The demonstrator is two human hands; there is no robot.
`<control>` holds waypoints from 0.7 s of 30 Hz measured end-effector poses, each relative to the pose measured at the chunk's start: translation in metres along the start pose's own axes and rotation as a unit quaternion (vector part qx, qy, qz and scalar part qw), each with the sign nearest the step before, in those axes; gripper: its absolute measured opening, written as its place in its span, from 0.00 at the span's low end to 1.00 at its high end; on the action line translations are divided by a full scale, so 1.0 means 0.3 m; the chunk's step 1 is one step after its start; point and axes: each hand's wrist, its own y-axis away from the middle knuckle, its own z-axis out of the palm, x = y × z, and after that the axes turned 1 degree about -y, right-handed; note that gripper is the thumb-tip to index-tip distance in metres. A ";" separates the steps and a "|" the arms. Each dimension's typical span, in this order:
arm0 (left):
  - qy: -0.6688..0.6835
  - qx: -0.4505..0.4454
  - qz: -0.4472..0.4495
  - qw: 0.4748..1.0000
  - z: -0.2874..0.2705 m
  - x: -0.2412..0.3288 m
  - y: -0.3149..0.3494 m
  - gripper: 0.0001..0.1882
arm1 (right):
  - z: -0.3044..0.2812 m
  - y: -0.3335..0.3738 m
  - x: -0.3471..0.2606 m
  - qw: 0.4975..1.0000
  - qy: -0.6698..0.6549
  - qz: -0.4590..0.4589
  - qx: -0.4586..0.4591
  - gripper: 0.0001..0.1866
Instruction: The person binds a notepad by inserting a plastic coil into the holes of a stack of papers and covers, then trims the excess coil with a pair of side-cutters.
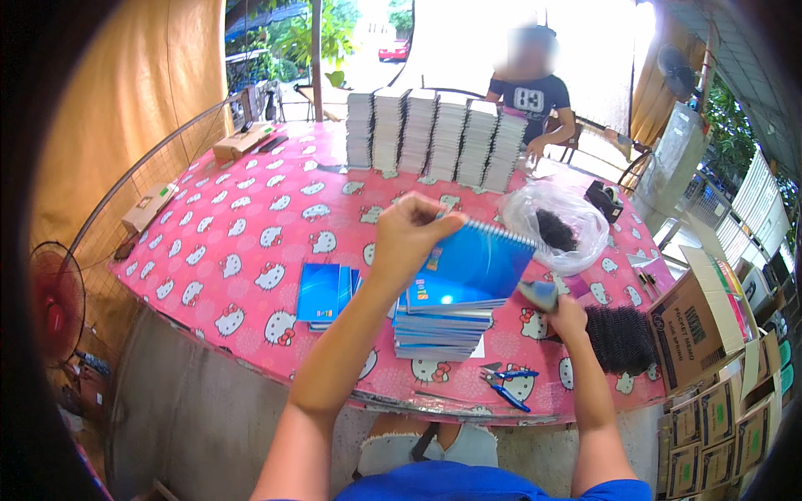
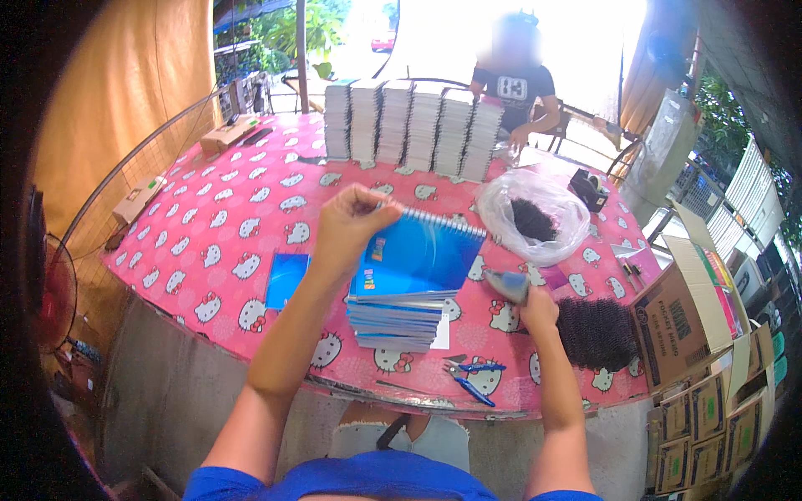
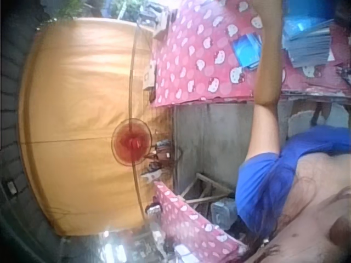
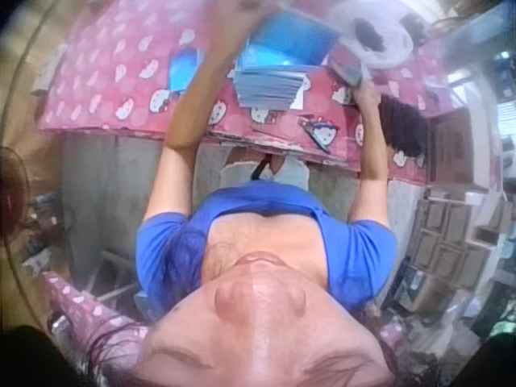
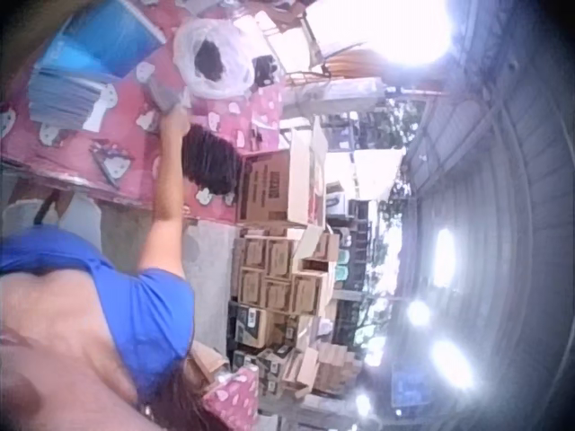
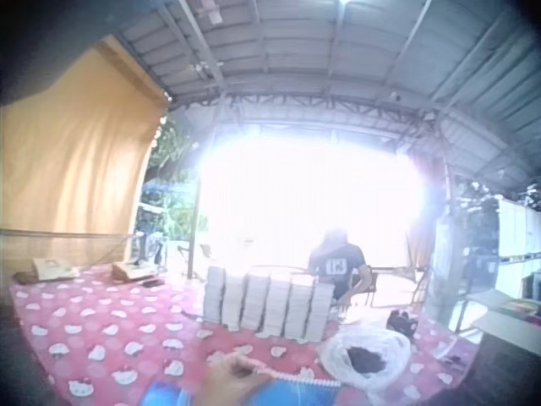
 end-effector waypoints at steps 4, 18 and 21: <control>-0.099 0.046 0.325 0.939 0.069 0.087 0.065 0.10 | 0.012 0.325 0.001 0.971 0.001 -0.147 0.189 0.36; -0.236 0.001 0.301 0.924 0.070 -0.036 0.310 0.12 | -0.355 0.587 -0.396 0.844 -0.391 -0.325 0.173 0.26; -0.231 0.007 0.307 0.923 0.080 -0.028 0.312 0.12 | -0.391 0.578 -0.428 0.865 -0.318 -0.336 0.197 0.26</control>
